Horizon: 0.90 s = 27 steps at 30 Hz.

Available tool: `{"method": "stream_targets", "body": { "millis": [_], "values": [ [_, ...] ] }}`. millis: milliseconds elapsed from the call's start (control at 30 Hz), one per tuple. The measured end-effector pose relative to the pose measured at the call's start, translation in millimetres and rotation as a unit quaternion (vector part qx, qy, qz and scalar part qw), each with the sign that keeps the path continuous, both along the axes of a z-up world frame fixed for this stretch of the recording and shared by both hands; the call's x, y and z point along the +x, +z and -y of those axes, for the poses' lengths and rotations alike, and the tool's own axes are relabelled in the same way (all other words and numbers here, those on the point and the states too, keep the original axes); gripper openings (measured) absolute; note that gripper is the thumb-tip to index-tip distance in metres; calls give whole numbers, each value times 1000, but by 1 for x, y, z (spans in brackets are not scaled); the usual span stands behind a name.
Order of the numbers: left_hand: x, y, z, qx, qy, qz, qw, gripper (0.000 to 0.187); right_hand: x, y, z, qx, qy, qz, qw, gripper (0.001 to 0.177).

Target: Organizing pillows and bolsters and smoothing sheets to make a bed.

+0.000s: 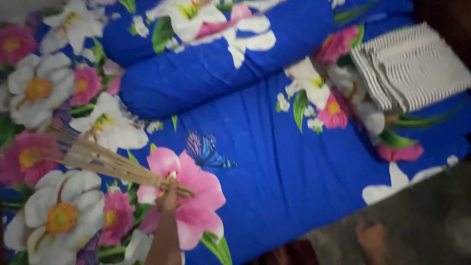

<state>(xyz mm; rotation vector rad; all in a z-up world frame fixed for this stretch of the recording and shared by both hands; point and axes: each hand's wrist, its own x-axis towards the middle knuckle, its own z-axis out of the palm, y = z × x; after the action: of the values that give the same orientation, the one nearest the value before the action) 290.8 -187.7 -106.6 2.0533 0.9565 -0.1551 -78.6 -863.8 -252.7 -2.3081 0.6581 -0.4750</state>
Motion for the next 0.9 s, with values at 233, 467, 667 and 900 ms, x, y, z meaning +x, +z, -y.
{"method": "stream_targets", "body": {
  "millis": [233, 467, 667, 900],
  "values": [
    [-12, -57, 28, -345, -82, -58, 933, 38, 105, 137, -151, 60, -16, -151, 987, 48],
    [-156, 11, 214, -531, -35, -73, 844, 36, 203, 338, -257, 217, 343, -228, 885, 87],
    [-178, 53, 286, -414, -149, -182, 879, 61, 169, 342, -220, 47, 307, -284, 907, 42],
    [-52, 75, 342, -246, -390, -362, 810, 96, 224, 316, -85, -98, 316, -235, 914, 18]
  ]
}}
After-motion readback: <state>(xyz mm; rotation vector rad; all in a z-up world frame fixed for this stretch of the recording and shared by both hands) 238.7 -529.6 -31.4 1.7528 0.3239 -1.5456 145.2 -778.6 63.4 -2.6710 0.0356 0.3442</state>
